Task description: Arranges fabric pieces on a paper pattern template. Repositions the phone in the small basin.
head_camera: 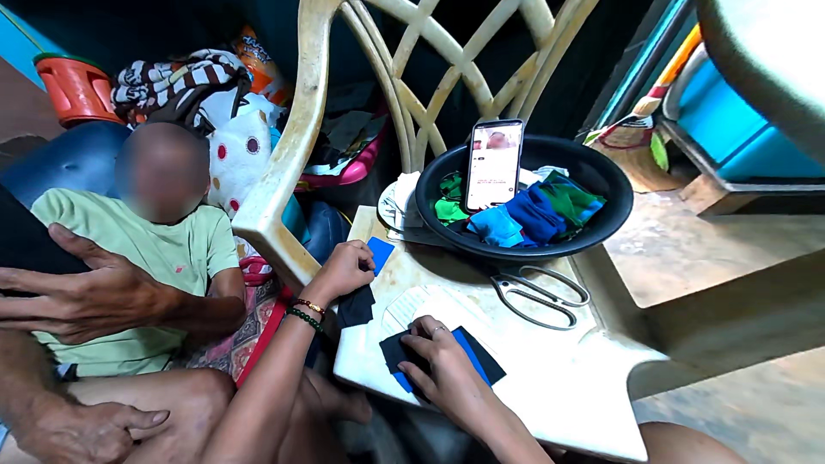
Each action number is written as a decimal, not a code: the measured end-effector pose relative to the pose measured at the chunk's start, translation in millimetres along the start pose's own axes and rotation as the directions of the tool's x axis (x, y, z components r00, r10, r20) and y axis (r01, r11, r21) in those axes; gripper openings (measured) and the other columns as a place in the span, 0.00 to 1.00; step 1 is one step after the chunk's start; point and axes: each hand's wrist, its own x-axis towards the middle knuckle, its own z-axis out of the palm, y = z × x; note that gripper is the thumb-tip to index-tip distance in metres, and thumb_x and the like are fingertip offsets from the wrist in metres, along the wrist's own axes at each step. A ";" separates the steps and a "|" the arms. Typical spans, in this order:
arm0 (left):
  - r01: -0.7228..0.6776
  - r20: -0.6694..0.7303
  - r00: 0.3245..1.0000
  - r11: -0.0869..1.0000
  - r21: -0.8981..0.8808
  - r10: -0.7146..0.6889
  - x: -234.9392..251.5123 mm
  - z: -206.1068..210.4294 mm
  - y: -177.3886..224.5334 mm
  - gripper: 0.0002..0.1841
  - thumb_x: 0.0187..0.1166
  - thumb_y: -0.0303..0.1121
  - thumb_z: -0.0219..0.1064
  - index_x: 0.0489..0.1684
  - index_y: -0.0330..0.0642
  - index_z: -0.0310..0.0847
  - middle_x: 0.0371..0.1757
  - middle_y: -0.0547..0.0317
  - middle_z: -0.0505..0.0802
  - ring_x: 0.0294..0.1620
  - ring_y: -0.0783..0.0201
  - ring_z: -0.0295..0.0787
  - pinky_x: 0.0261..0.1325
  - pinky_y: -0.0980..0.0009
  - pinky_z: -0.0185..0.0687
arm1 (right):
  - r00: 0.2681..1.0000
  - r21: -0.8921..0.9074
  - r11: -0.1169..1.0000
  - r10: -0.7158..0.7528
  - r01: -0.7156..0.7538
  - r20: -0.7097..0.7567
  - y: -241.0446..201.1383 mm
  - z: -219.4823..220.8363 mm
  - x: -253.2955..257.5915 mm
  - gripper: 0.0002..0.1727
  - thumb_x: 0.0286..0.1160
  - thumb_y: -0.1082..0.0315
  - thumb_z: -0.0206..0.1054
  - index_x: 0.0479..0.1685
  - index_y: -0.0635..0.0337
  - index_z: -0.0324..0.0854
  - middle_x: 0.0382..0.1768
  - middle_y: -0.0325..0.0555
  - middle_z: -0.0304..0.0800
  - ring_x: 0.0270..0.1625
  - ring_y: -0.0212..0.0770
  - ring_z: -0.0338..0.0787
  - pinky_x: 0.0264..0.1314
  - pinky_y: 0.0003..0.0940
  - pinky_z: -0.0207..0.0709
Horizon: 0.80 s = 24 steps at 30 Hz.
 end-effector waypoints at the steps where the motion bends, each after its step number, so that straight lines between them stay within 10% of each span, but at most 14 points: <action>1: -0.009 -0.001 1.000 1.000 0.009 0.009 -0.1 0.2 -0.2 0.03 0.72 0.21 0.72 0.34 0.29 0.91 0.59 0.41 0.90 0.61 0.54 0.86 0.66 0.59 0.80 | 1.000 -0.001 1.000 -0.001 0.001 -0.002 -0.2 0.1 0.1 0.14 0.60 0.75 0.78 0.46 0.74 0.91 0.49 0.67 0.87 0.54 0.62 0.88 0.59 0.48 0.83; 24: -0.070 -0.019 0.997 0.996 0.045 0.071 4.6 2.4 -7.3 0.04 0.74 0.21 0.68 0.33 0.28 0.88 0.54 0.41 0.91 0.57 0.51 0.87 0.62 0.56 0.81 | 1.000 0.005 1.000 -0.004 0.004 -0.009 -0.3 0.0 -0.2 0.14 0.60 0.76 0.78 0.45 0.74 0.91 0.50 0.67 0.86 0.54 0.62 0.88 0.59 0.49 0.83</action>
